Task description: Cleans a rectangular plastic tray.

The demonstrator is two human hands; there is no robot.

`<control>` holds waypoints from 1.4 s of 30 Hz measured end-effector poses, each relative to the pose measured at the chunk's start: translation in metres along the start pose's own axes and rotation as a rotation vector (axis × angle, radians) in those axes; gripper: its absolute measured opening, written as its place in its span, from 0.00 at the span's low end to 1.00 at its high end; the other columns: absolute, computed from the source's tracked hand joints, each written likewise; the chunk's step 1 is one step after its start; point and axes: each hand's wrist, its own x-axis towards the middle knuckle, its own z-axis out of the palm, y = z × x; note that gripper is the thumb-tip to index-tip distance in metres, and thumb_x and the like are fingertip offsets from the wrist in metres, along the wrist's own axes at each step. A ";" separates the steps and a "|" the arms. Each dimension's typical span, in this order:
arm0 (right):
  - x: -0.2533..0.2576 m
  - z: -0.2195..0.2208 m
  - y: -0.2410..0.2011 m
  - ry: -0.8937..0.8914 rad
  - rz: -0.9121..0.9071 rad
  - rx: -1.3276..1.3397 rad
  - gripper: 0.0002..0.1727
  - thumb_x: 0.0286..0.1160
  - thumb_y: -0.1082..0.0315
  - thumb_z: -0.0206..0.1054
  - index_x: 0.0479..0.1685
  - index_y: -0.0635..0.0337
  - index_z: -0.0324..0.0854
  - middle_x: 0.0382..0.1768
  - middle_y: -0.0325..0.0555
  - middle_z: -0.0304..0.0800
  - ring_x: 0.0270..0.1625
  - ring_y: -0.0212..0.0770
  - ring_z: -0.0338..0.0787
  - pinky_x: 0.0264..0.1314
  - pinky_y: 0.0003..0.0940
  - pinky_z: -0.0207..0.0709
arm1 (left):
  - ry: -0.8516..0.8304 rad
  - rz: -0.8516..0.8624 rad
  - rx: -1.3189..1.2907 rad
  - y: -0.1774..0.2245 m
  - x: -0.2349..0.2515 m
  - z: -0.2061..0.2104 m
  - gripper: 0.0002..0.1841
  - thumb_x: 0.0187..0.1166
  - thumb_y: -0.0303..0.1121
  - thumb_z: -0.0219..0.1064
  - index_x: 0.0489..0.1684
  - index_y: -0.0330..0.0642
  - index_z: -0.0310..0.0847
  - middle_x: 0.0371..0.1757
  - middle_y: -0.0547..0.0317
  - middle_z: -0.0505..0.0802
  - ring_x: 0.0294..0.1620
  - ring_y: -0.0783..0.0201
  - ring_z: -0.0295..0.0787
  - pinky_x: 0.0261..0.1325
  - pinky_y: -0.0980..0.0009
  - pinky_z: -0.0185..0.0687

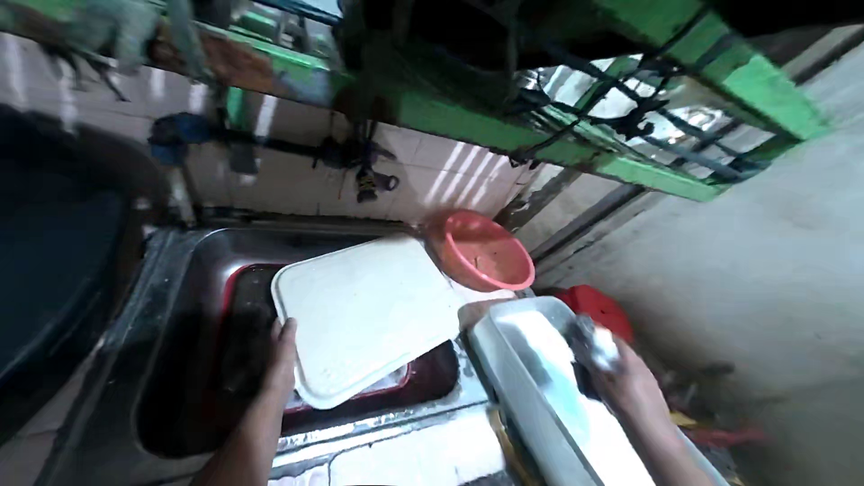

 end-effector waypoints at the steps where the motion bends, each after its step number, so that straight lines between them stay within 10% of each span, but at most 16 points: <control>1: -0.005 -0.005 0.015 -0.076 0.131 0.006 0.32 0.79 0.65 0.70 0.79 0.73 0.69 0.66 0.78 0.82 0.68 0.73 0.83 0.73 0.70 0.71 | -0.043 -0.014 -0.020 0.000 -0.002 -0.004 0.32 0.94 0.44 0.53 0.93 0.39 0.54 0.90 0.41 0.66 0.90 0.47 0.61 0.88 0.46 0.59; 4: -0.006 0.003 0.030 -0.202 0.231 0.114 0.46 0.73 0.72 0.70 0.91 0.70 0.49 0.72 0.78 0.76 0.70 0.69 0.83 0.73 0.64 0.75 | -0.104 -0.093 -0.065 0.001 -0.010 -0.013 0.32 0.92 0.43 0.57 0.94 0.45 0.54 0.90 0.45 0.67 0.89 0.48 0.63 0.86 0.44 0.63; 8: 0.027 0.018 -0.051 -0.147 -0.248 0.167 0.44 0.78 0.62 0.69 0.89 0.75 0.53 0.88 0.80 0.51 0.91 0.72 0.55 0.92 0.60 0.53 | -0.161 -0.196 -0.180 0.002 -0.011 -0.020 0.36 0.86 0.38 0.63 0.95 0.52 0.52 0.90 0.46 0.67 0.88 0.46 0.64 0.81 0.40 0.67; 14: 0.073 0.041 -0.254 -0.146 -0.647 0.284 0.33 0.83 0.57 0.66 0.83 0.68 0.70 0.83 0.64 0.71 0.83 0.61 0.73 0.84 0.60 0.65 | -0.221 -0.237 -0.291 0.000 -0.002 -0.025 0.38 0.84 0.31 0.63 0.95 0.57 0.51 0.89 0.47 0.69 0.84 0.47 0.70 0.76 0.43 0.75; 18: 0.108 0.075 -0.334 -0.274 -0.492 0.351 0.29 0.90 0.58 0.60 0.86 0.58 0.68 0.83 0.58 0.73 0.84 0.56 0.73 0.86 0.57 0.63 | -0.230 -0.205 -0.344 0.001 0.002 -0.025 0.40 0.80 0.28 0.65 0.95 0.55 0.52 0.89 0.49 0.69 0.84 0.51 0.70 0.77 0.47 0.76; 22: 0.141 0.108 -0.330 -0.299 -0.472 0.689 0.22 0.88 0.62 0.60 0.76 0.59 0.78 0.67 0.50 0.87 0.63 0.40 0.88 0.68 0.41 0.82 | -0.245 -0.215 -0.365 0.012 0.002 -0.026 0.40 0.81 0.26 0.63 0.95 0.55 0.49 0.88 0.47 0.70 0.83 0.50 0.71 0.76 0.49 0.76; 28: 0.154 0.152 -0.289 -0.622 -0.338 1.467 0.25 0.97 0.54 0.36 0.89 0.44 0.52 0.78 0.34 0.75 0.72 0.35 0.83 0.72 0.39 0.80 | -0.232 -0.193 -0.408 0.007 0.006 -0.026 0.39 0.78 0.26 0.64 0.94 0.51 0.54 0.84 0.47 0.75 0.78 0.54 0.78 0.73 0.53 0.81; 31: 0.111 0.201 -0.279 -0.660 0.145 1.509 0.15 0.94 0.57 0.47 0.52 0.49 0.79 0.34 0.36 0.92 0.28 0.29 0.90 0.23 0.25 0.84 | -0.250 -0.147 -0.422 0.005 0.007 -0.026 0.38 0.79 0.28 0.62 0.93 0.49 0.53 0.83 0.48 0.76 0.78 0.55 0.79 0.72 0.55 0.82; 35: 0.066 0.248 -0.307 -0.880 0.592 1.448 0.11 0.92 0.65 0.47 0.49 0.54 0.75 0.24 0.37 0.81 0.18 0.26 0.80 0.19 0.19 0.77 | -0.239 -0.102 -0.420 0.006 0.007 -0.027 0.31 0.87 0.32 0.58 0.91 0.46 0.59 0.81 0.50 0.80 0.76 0.59 0.81 0.73 0.59 0.83; 39: 0.093 0.257 -0.334 -1.296 0.244 1.751 0.34 0.91 0.37 0.37 0.18 0.43 0.73 0.09 0.26 0.69 0.09 0.22 0.67 0.12 0.17 0.65 | -0.233 -0.075 -0.431 0.001 0.014 -0.027 0.24 0.94 0.37 0.50 0.87 0.43 0.65 0.77 0.51 0.84 0.74 0.60 0.83 0.75 0.60 0.82; 42: 0.112 0.240 -0.350 -1.387 0.261 1.960 0.23 0.91 0.47 0.48 0.27 0.45 0.77 0.21 0.29 0.77 0.18 0.21 0.76 0.20 0.12 0.72 | -0.186 -0.115 -0.430 0.000 0.018 -0.023 0.24 0.95 0.38 0.49 0.88 0.43 0.65 0.79 0.51 0.82 0.76 0.60 0.81 0.76 0.59 0.80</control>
